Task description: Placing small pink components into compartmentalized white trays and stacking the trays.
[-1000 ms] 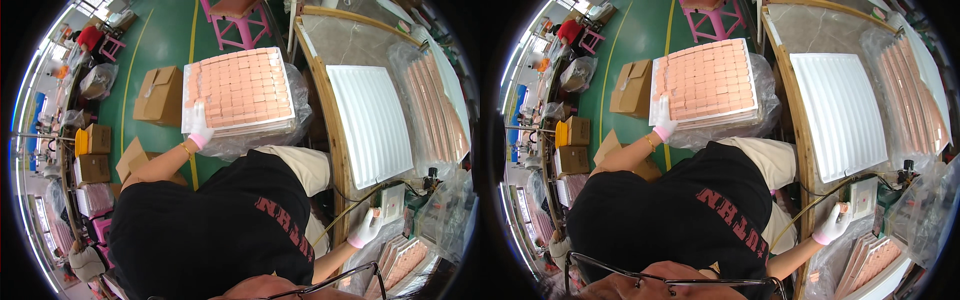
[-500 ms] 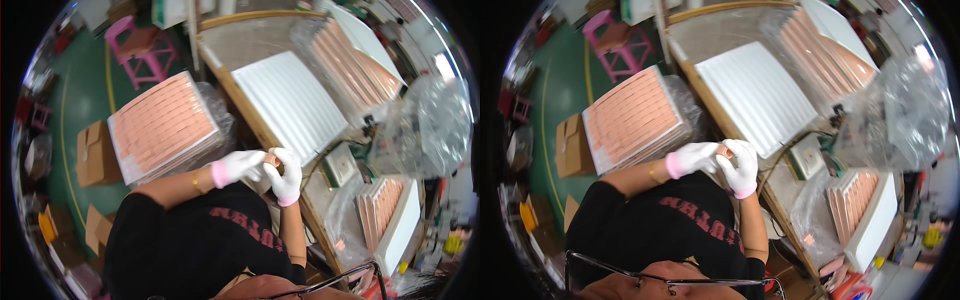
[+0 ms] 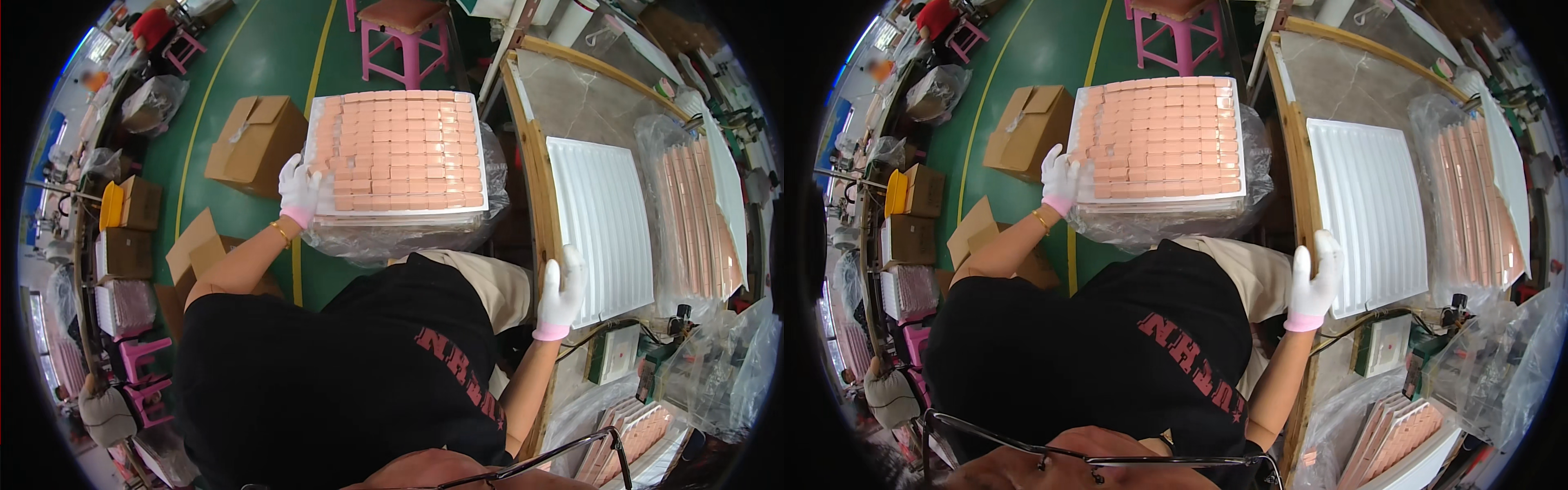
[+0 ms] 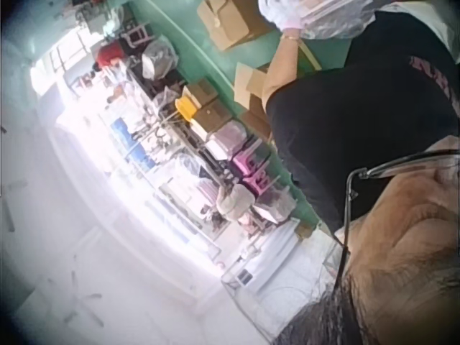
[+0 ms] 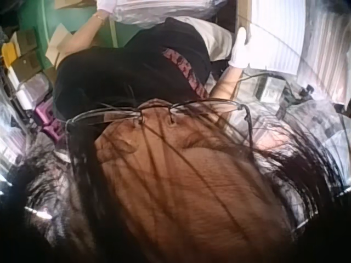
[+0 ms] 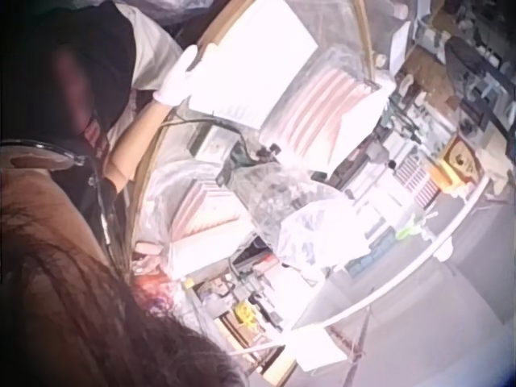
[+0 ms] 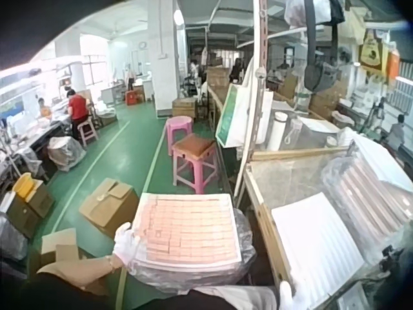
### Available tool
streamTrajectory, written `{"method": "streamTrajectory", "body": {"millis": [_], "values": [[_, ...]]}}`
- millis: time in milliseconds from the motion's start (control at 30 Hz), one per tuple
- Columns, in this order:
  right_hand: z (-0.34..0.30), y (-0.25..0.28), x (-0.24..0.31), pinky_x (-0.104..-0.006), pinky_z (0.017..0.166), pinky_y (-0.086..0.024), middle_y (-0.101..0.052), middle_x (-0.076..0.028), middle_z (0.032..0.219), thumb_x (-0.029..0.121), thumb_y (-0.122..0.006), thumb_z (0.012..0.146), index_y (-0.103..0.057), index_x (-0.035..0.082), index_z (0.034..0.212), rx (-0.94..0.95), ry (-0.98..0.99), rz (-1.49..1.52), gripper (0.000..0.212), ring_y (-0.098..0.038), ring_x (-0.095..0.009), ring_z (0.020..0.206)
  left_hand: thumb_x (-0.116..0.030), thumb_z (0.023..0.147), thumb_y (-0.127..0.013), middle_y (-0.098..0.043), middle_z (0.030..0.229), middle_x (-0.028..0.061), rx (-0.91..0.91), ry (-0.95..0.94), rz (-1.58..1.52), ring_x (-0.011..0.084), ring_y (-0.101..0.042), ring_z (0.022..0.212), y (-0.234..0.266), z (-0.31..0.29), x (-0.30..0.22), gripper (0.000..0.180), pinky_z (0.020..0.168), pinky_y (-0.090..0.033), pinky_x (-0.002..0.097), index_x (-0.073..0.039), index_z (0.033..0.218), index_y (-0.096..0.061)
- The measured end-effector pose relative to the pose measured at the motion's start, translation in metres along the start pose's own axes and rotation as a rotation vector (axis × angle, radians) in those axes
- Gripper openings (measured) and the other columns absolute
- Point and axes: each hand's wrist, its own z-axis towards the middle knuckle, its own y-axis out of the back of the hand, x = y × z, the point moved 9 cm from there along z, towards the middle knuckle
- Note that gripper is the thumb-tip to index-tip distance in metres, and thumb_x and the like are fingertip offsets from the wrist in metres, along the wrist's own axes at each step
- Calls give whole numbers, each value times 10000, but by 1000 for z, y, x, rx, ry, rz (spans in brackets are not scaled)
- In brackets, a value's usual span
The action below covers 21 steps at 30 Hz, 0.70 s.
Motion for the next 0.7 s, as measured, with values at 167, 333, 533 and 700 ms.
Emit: {"method": "streamTrajectory", "body": {"millis": [167,333,533,700], "values": [[-1,4,-15,-332,940,-412,-550,-125,1220,47,-574,877,-551,-15,1206,10,-93,-39,335,-532,-238,1099,-174,780,-668,-477,1277,185,111,-94,101,362,-435,1187,-18,-3,5,328,1003,-361,442,-73,1081,-586],[-6,24,-30,-363,945,-407,-567,-164,1154,18,-597,839,-575,-30,1144,-44,-94,-128,309,-539,-291,1070,-177,785,-663,-489,1270,172,58,-10,94,363,-435,1187,-9,1,27,294,1005,-357,447,-83,1057,-600],[-10,67,-40,-407,884,-448,-610,-192,1023,87,-658,772,-621,-16,1017,-28,-20,-449,268,-573,-348,976,-154,788,-655,-494,1277,179,70,-107,156,361,-428,1209,-37,11,4,278,1009,-358,441,-75,1049,-600],[-16,57,-53,-433,793,-476,-632,-157,944,197,-666,722,-654,68,914,105,-123,-536,231,-586,-358,885,-127,807,-634,-458,1313,193,56,-216,-179,373,-420,1210,-44,24,-127,293,1031,-329,449,-49,1081,-566]]}}
